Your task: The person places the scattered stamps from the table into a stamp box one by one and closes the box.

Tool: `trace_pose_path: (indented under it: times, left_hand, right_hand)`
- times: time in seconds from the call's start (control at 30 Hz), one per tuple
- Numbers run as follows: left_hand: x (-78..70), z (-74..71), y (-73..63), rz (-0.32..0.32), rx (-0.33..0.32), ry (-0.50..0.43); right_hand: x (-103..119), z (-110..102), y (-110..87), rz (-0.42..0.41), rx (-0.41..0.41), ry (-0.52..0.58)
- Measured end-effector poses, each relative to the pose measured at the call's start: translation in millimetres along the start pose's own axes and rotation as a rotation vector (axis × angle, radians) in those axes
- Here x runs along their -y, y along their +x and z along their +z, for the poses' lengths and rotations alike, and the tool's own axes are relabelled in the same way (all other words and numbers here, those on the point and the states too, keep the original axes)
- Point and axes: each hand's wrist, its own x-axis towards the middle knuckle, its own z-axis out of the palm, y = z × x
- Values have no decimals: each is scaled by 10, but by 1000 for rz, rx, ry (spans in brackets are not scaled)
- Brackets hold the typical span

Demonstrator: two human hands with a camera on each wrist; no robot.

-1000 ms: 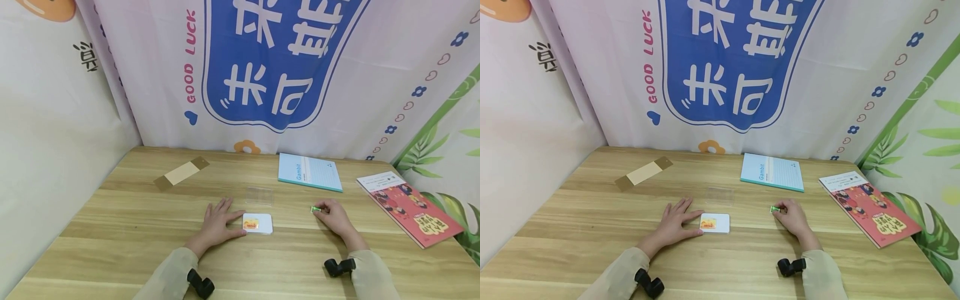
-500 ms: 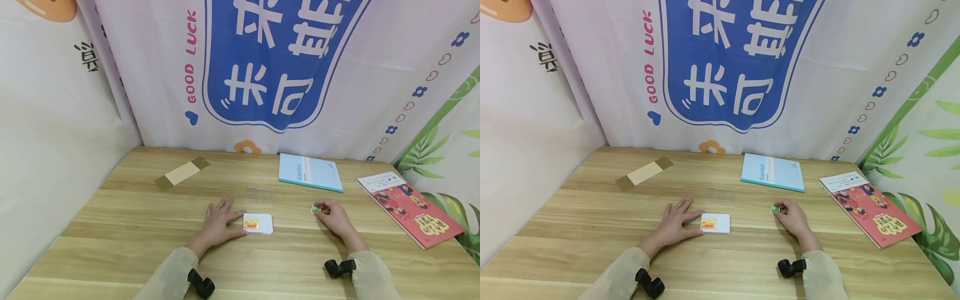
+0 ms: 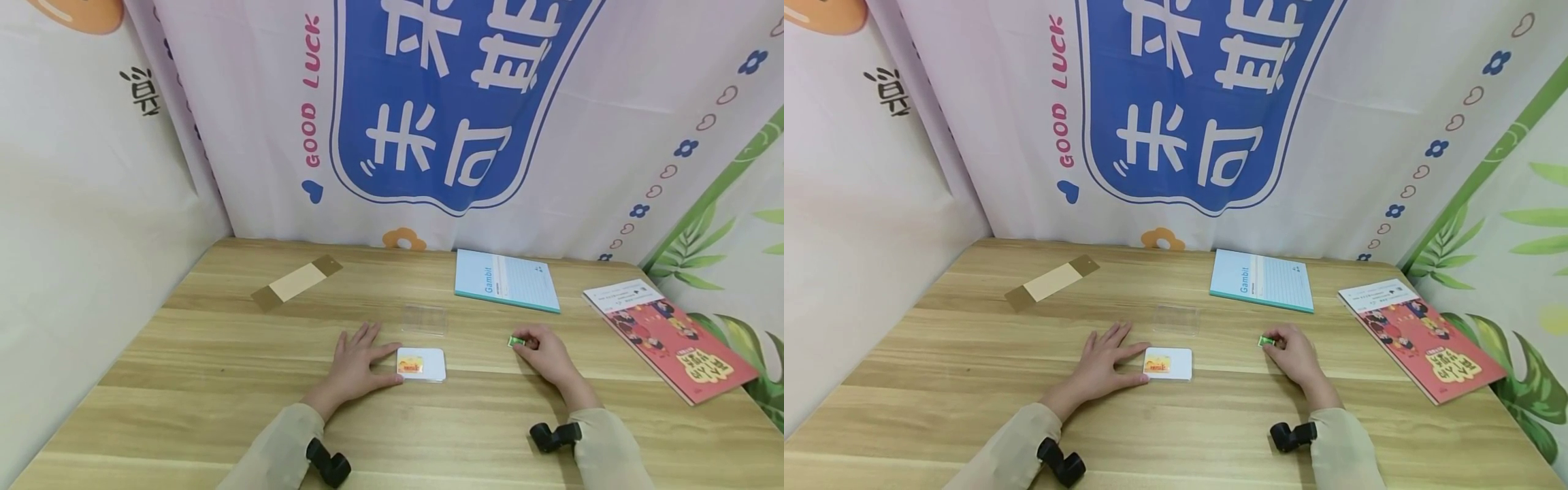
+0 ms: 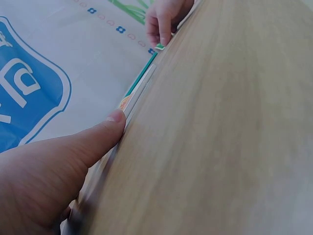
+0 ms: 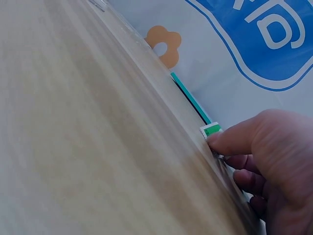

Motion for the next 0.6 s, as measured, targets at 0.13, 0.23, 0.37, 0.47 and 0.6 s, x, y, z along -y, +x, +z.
trace_pose_path:
  times: [0.13,0.23,0.37,0.47,0.6]
  left_hand:
    - [2,5,2,-3,3,-1]
    - [-4,2,2,-9,7,-4]
    - [-10,-2,3,-12,8,-7]
    - [-13,-5,4,-12,8,-6]
    - [-13,-6,4,-7,7,-1]
  right_hand:
    - [8,-1,-9,-16,-2,19]
    - [14,-2,-11,-18,0,39]
    - [10,-3,-4,-19,5,54]
    - [7,-4,-1,-21,10,57]
    - [7,-7,0,-8,16,61]
